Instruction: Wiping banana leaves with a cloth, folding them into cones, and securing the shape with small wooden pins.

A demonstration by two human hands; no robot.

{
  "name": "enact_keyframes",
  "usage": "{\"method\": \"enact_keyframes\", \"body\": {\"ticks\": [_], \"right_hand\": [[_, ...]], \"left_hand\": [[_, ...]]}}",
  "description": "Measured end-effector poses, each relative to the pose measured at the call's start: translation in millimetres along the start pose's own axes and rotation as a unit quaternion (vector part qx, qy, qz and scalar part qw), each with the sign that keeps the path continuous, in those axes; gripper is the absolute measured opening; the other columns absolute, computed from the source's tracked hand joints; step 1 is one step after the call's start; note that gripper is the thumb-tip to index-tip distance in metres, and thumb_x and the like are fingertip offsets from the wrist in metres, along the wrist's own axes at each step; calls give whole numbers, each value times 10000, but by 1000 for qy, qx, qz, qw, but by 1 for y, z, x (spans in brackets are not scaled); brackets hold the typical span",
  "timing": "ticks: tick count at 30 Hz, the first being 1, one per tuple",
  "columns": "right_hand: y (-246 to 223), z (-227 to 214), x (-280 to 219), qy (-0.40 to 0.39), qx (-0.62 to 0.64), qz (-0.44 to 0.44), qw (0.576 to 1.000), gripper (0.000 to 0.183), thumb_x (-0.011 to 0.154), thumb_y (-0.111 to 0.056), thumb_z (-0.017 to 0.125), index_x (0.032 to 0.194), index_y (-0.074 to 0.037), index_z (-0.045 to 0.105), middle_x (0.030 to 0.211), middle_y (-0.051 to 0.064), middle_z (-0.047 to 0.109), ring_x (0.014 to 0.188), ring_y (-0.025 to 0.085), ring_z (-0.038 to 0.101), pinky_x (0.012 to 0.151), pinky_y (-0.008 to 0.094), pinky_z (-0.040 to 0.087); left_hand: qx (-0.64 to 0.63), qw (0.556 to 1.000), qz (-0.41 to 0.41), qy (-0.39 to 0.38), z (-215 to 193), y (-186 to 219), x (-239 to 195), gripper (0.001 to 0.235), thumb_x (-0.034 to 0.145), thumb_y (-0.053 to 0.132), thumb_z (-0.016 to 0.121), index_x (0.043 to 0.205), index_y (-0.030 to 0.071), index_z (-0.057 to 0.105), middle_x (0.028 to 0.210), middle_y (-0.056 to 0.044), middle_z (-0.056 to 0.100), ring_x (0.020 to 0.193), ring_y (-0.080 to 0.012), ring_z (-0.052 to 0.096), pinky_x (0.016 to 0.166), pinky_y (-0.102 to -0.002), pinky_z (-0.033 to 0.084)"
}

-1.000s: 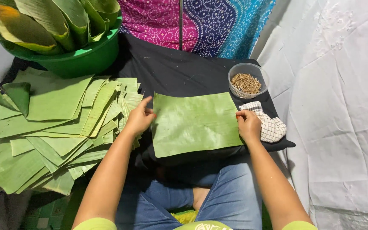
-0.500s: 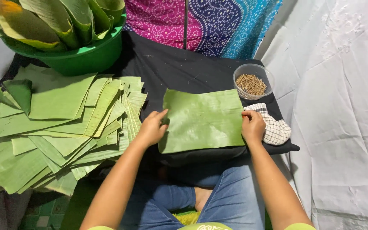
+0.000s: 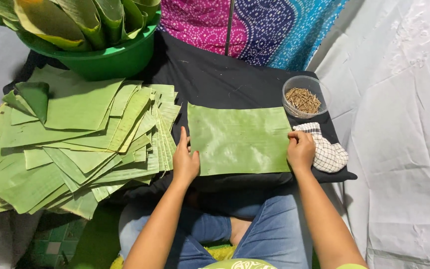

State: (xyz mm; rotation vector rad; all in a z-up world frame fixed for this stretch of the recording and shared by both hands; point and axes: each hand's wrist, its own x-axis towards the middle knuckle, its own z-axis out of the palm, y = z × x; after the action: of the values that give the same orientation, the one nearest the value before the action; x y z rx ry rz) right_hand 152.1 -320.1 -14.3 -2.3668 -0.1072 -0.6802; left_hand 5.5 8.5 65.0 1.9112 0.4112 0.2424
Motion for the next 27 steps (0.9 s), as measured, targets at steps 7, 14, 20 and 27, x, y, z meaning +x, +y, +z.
{"method": "enact_keyframes", "body": {"ticks": [7,14,20,27], "right_hand": [[-1,0,0,-2,-7,-17,1000,181,864,6,681,922,-158,734,873,43,597,927,331,674,917,414,522],[0,-1,-1,-6,-15,-34,999,161,874,-11,672,924,-157,720,881,45,597,939,329,672,925,423,516],[-5,-5,2,-27,-7,1,1000,160,876,-9,678,930,-148,739,877,69,618,927,351,678,900,435,519],[4,-7,15,-153,20,128,980,153,866,-185,709,938,-302,778,829,-32,720,885,234,711,829,387,540]], "left_hand": [[-42,999,9,15,5,-22,7,727,908,-39,541,1600,71,344,1437,-346,505,1319,-503,511,1068,-537,465],[-157,987,-2,31,9,-41,14,546,966,88,584,1508,107,518,1447,-279,548,1351,-402,515,1086,-508,441],[-480,876,-40,-16,16,-65,17,623,1025,197,479,1608,178,261,1289,-199,634,1032,-275,711,877,-383,601],[-370,928,-34,19,61,-42,-13,686,819,70,785,1428,77,469,1448,-160,540,1302,-308,567,1117,-459,441]]}}
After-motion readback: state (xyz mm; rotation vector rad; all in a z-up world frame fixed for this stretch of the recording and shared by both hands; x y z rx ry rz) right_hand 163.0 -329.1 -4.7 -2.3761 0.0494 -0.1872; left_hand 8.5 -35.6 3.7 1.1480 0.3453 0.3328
